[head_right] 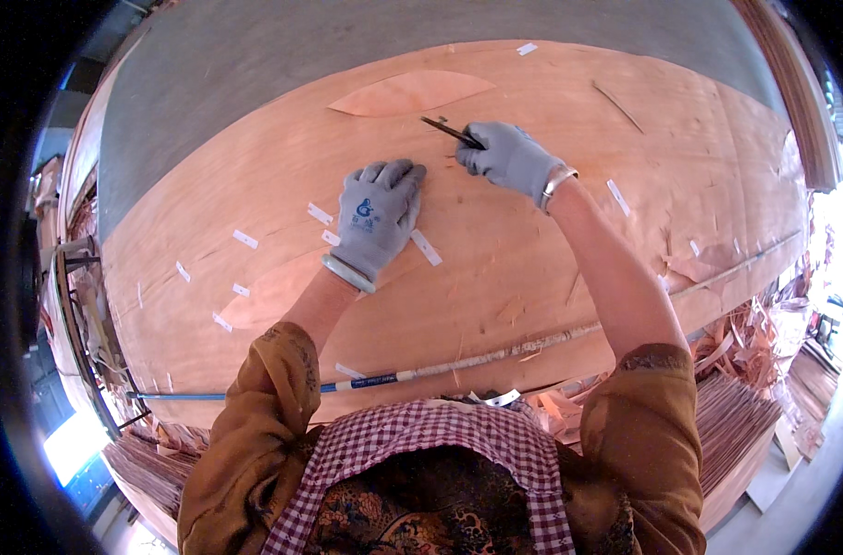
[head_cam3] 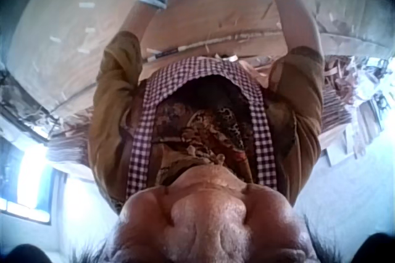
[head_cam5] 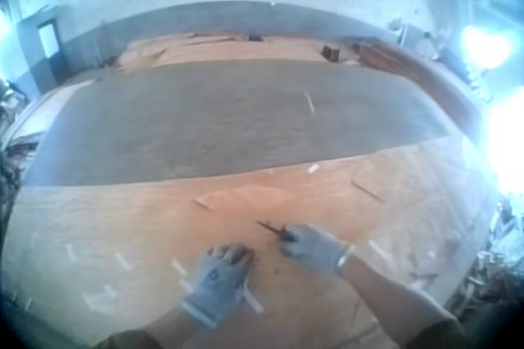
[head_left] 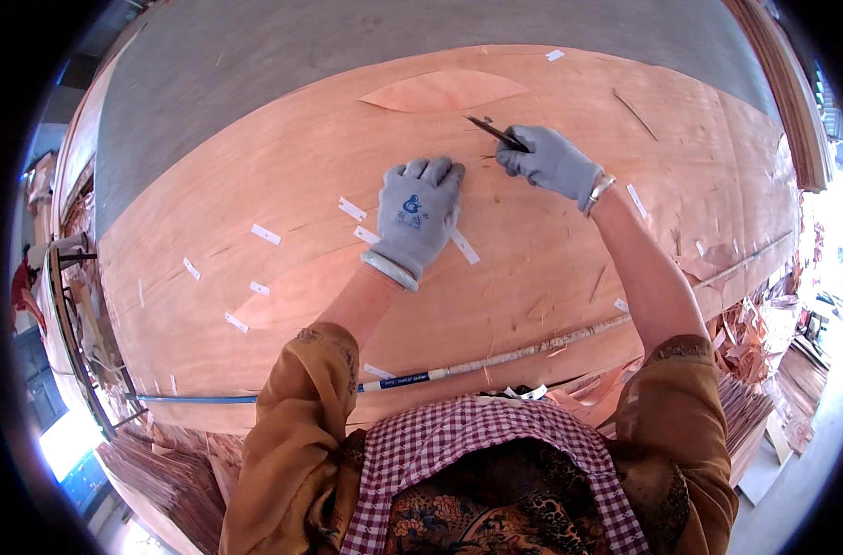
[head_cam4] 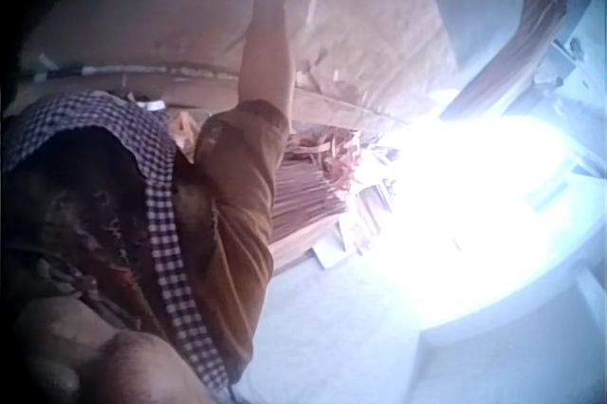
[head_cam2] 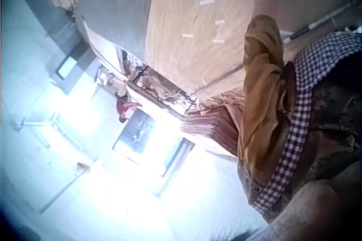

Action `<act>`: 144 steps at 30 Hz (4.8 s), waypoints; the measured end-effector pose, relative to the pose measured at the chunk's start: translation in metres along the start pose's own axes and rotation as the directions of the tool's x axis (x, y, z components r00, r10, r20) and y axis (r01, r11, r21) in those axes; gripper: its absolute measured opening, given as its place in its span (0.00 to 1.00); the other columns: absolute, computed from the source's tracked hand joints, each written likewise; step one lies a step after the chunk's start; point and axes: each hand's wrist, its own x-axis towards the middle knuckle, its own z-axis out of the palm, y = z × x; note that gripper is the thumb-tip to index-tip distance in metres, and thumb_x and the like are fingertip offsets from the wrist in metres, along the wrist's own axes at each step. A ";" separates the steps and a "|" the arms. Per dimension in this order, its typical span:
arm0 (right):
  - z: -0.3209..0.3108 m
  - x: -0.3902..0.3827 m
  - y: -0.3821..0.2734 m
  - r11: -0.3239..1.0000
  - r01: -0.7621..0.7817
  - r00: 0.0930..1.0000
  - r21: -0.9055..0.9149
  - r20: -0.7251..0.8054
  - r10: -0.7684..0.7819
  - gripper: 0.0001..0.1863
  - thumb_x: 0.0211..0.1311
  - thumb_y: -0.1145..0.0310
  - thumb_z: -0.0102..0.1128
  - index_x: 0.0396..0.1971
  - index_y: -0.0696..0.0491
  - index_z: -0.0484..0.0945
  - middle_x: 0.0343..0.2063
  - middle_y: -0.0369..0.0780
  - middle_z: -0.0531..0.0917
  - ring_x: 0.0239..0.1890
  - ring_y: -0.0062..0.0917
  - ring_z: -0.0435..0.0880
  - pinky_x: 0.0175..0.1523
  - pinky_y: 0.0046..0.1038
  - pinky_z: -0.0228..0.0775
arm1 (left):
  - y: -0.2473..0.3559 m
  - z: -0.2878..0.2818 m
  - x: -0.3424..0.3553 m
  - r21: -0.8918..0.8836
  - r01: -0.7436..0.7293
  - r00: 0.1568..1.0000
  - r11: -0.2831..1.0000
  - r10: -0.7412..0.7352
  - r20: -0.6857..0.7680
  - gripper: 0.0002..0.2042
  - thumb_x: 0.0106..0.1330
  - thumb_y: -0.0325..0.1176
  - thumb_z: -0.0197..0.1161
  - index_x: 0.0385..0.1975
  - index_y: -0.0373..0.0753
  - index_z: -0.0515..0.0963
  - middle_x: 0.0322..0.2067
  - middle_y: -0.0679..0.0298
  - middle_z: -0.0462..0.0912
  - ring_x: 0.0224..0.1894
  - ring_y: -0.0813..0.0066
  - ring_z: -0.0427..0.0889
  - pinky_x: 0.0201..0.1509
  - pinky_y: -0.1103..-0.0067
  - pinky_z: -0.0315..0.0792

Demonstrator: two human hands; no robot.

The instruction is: The person cuts small pieces from thin wood veneer sheets with a utility knife, uses a long pole to lift and move large sheets between stacks, and applies tape to the sheets.

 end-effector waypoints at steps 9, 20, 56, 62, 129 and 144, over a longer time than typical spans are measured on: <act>0.003 0.022 -0.013 0.974 -0.034 0.999 -0.225 0.012 0.038 0.09 0.54 0.65 0.56 0.26 0.56 0.75 0.20 0.36 0.77 0.21 0.19 0.74 0.28 0.23 0.68 | -0.003 0.002 0.011 0.125 -0.094 0.994 0.988 0.086 0.069 0.14 0.58 0.35 0.56 0.44 0.47 0.77 0.33 0.69 0.77 0.39 0.68 0.75 0.43 0.69 0.66; 0.011 -0.092 -0.023 0.941 -0.246 0.969 0.232 0.092 0.231 0.15 0.60 0.58 0.56 0.31 0.57 0.74 0.23 0.36 0.80 0.18 0.18 0.73 0.24 0.18 0.66 | -0.008 0.007 0.011 0.219 -0.127 0.988 0.967 0.105 0.113 0.14 0.59 0.38 0.55 0.46 0.49 0.76 0.33 0.71 0.76 0.37 0.70 0.75 0.37 0.71 0.66; 0.151 -0.372 0.097 0.664 -0.258 0.959 0.702 0.102 0.264 0.17 0.60 0.63 0.57 0.42 0.61 0.75 0.31 0.35 0.79 0.34 0.17 0.75 0.43 0.22 0.70 | 0.065 -0.040 -0.046 -0.476 -0.107 0.935 0.873 0.250 0.250 0.08 0.58 0.28 0.58 0.37 0.37 0.79 0.36 0.60 0.81 0.39 0.65 0.78 0.44 0.74 0.70; 0.159 -0.349 0.083 0.840 0.065 0.991 0.539 -0.133 0.009 0.15 0.62 0.67 0.54 0.45 0.58 0.74 0.37 0.42 0.77 0.40 0.26 0.74 0.47 0.25 0.67 | 0.131 -0.077 -0.104 -0.820 0.192 0.668 0.539 0.540 0.512 0.08 0.62 0.24 0.54 0.39 0.35 0.78 0.38 0.61 0.78 0.41 0.73 0.77 0.47 0.79 0.69; 0.027 -0.008 -0.011 0.946 -0.315 0.909 -0.071 -0.308 0.280 0.22 0.53 0.48 0.59 0.31 0.55 0.74 0.26 0.44 0.81 0.32 0.37 0.81 0.38 0.34 0.70 | -0.005 0.017 0.023 0.046 -0.231 0.973 0.972 0.231 0.021 0.14 0.54 0.33 0.60 0.41 0.42 0.78 0.43 0.67 0.76 0.44 0.68 0.74 0.50 0.69 0.65; 0.045 -0.019 0.035 0.933 -0.082 0.948 0.350 -0.262 0.182 0.10 0.52 0.65 0.60 0.25 0.57 0.74 0.17 0.37 0.75 0.18 0.19 0.73 0.22 0.24 0.65 | -0.016 0.000 0.028 0.060 -0.254 0.957 0.965 0.242 0.161 0.17 0.58 0.45 0.57 0.46 0.51 0.75 0.49 0.66 0.74 0.51 0.70 0.71 0.48 0.71 0.65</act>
